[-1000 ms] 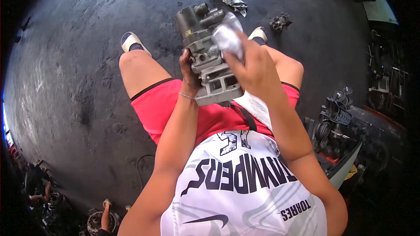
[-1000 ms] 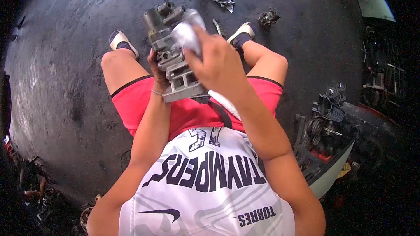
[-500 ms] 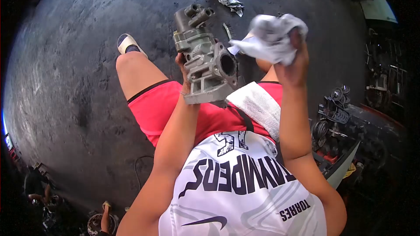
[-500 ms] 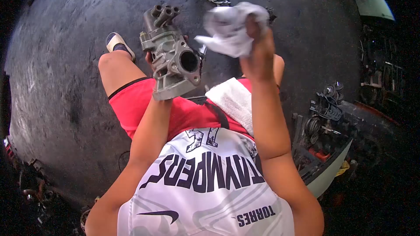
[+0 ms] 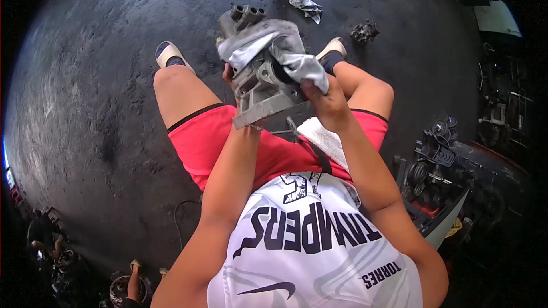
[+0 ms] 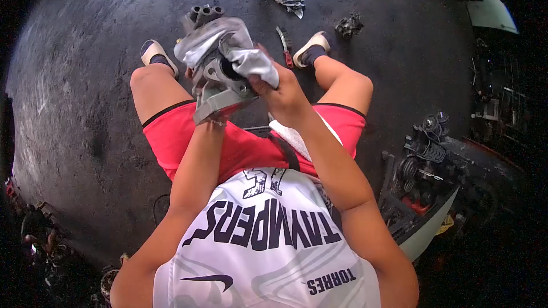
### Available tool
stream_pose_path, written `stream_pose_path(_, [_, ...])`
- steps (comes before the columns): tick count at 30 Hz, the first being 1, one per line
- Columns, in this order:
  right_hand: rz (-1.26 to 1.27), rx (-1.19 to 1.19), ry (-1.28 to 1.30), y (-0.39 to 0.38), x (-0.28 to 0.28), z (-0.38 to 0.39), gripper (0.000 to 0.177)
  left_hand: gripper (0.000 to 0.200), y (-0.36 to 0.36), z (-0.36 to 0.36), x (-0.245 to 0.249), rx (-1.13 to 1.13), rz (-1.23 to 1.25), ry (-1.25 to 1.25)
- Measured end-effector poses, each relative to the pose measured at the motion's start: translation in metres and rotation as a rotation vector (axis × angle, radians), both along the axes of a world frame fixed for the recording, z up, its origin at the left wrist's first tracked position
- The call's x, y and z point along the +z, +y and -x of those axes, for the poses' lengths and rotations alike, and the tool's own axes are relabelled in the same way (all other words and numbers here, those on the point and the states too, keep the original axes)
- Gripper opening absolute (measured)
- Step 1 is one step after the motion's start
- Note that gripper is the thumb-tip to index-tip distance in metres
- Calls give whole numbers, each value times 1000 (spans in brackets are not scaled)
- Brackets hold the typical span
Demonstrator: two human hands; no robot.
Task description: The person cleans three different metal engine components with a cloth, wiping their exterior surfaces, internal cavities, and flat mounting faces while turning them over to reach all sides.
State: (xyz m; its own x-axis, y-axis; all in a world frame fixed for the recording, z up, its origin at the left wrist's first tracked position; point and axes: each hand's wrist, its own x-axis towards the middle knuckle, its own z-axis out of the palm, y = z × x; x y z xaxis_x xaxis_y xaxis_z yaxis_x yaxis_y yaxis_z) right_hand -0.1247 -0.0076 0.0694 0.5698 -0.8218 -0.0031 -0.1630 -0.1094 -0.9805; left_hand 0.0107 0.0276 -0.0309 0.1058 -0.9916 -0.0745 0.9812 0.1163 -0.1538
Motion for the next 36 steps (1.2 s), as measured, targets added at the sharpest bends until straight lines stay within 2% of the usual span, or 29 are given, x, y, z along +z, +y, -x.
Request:
stream_pose_path(1, [-161, -31, 78, -3, 4, -1, 31, 74, -1, -2, 3, 30, 42, 101])
stream_pose_path(2, [-328, -65, 157, -5, 5, 0, 31, 74, 3, -4, -6, 35, 40, 101])
stream_pose_path(3, [-328, -59, 157, -11, 5, 1, 31, 69, 6, -6, -23, 16, 62, 49])
stream_pose_path(5, [-166, -191, 310, -34, 3, 5, 28, 66, 5, -9, -33, 4, 89, -1])
stream_pose_path(6, [-276, -248, 66, -39, 6, 6, 27, 66, 6, -8, -32, -6, 83, -5])
stream_pose_path(9, [-141, -353, -241, -41, 30, -3, 28, 67, 7, -5, -27, -26, 76, -18])
stream_pose_path(11, [-52, -373, -208, -48, 47, -12, 29, 68, 2, -2, -19, -44, 84, -27])
stream_pose_path(13, [-125, -261, -54, -51, 62, -18, 31, 69, 0, 2, -11, -77, 89, -38])
stream_pose_path(15, [251, -53, 83, -62, 53, -24, 32, 70, -1, 3, -1, -111, 93, -54])
stream_pose_path(17, [1081, 182, 373, -71, 52, -44, 31, 71, 4, 3, 8, -146, 88, -71])
stream_pose_path(18, [1083, 178, 376, -72, 48, -51, 31, 71, 10, 4, 13, -191, -20, -180])
stream_pose_path(19, [837, 141, 342, -73, 43, -56, 32, 70, 14, 2, 24, -233, -125, -291])
stream_pose_path(20, [591, 105, 305, -74, 41, -59, 34, 70, 14, -1, 35, -251, -58, -466])
stream_pose_path(21, [594, 105, 305, -76, 46, -59, 34, 70, 16, 0, 36, -291, -114, -419])
stream_pose_path(24, [116, 201, 810, -86, 69, -60, 43, 68, 19, 3, 21, -375, -201, -398])
stream_pose_path(25, [118, 200, 812, -89, 71, -58, 43, 68, 20, 2, 23, -374, -199, -397])
stream_pose_path(27, [236, 473, 844, -98, 74, -52, 50, 69, 22, -1, 28, -409, -202, -522])
stream_pose_path(28, [116, 564, 799, -109, 70, -48, 50, 69, 22, 0, 27, -418, -164, -504])
stream_pose_path(29, [113, 561, 802, -119, 63, -42, 50, 69, 23, 2, 25, -422, -163, -501])
stream_pose_path(31, [-517, 716, 619, -130, 55, -34, 45, 68, 23, 7, 21, -427, -194, -500])
stream_pose_path(32, [-622, 639, 522, -131, 49, -29, 42, 65, 21, 9, 13, -434, -192, -467])
stream_pose_path(33, [-621, 629, 523, -127, 51, -26, 42, 65, 19, 8, 14, -442, -185, -465])
stream_pose_path(35, [-695, 579, 497, -120, 54, -20, 46, 64, 16, 8, 17, -414, -187, -605])
stream_pose_path(36, [-726, 626, 556, -121, 58, -15, 57, 64, 15, 8, 16, -412, -187, -601])
